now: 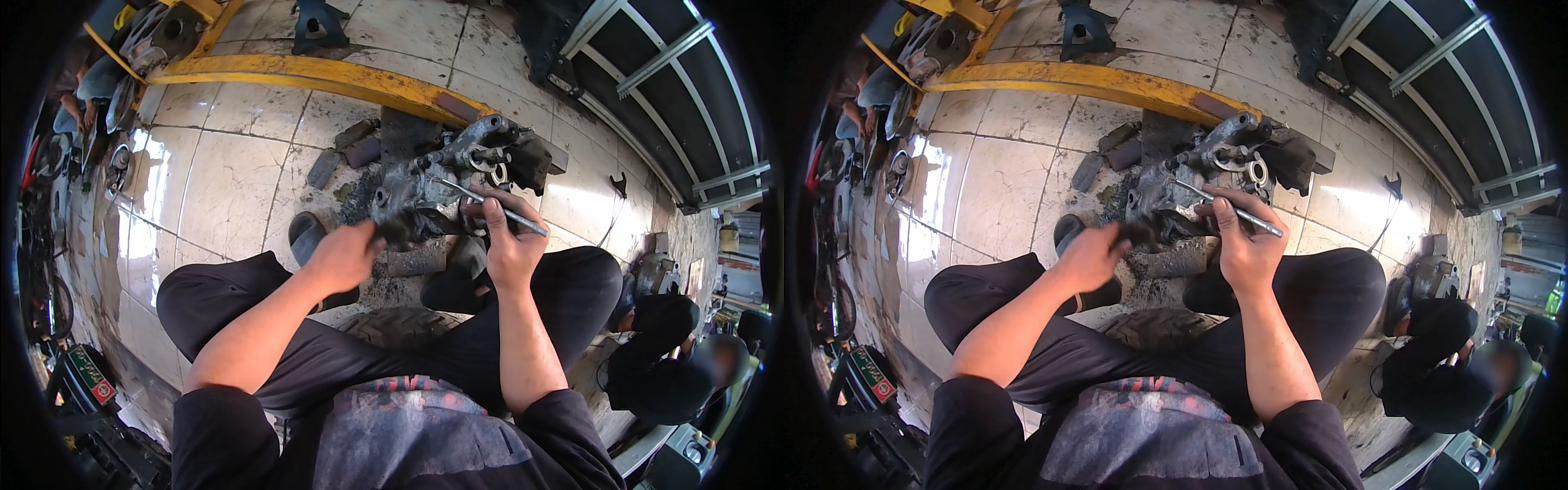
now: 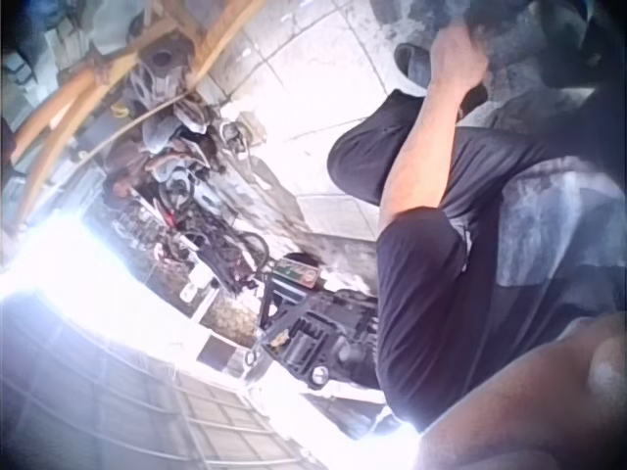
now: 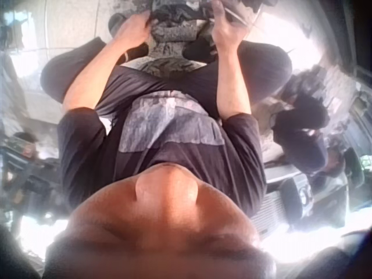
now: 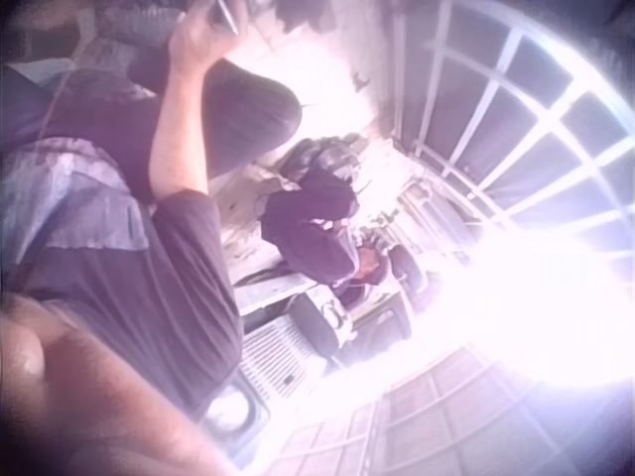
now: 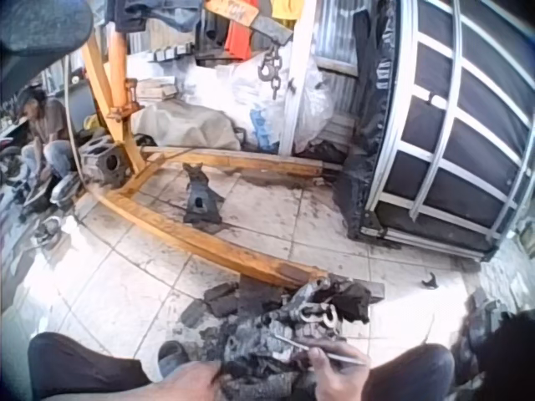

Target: The person sits on the floor and uses a metal scraper to clean grime and residue from the surface of a disassembled engine block. They repeatedly scrape and wipe the metal casing, focusing on specific areas to remove built-up dirt.

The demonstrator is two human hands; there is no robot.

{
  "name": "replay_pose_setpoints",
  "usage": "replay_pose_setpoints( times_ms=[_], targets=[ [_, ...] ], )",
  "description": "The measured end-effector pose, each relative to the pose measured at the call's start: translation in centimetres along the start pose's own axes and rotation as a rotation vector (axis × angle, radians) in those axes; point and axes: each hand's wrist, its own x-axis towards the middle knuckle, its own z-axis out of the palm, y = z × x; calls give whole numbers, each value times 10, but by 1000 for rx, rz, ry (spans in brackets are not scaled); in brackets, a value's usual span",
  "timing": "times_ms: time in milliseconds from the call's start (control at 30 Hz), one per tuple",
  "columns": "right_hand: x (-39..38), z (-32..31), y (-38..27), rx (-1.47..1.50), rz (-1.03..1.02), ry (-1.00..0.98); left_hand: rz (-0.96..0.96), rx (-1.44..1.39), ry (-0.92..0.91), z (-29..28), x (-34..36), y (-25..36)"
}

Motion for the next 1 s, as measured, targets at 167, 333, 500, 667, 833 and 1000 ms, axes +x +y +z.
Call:
replay_pose_setpoints(
  times_ms=[167,333,500,667,833,1000],
  targets=[
    [-3,-1,-2,-2,50,-8,90,394,-395,10,4,0],
    [-4,-3,-2,24,19,-12,-80,210,-206,-8,5,8],
    [-2,-2,-6,-18,33,-21,-159,237,-108,-13,-1,10],
    [-1,-1,-3,14,29,-32,-118,439,-160,-51,23,27],
    [1,2,-1,24,35,-32,-41,606,-299,-36,39,44],
    [-1,0,0,47,18,-29,-57,596,-322,-59,46,47]
  ],
)
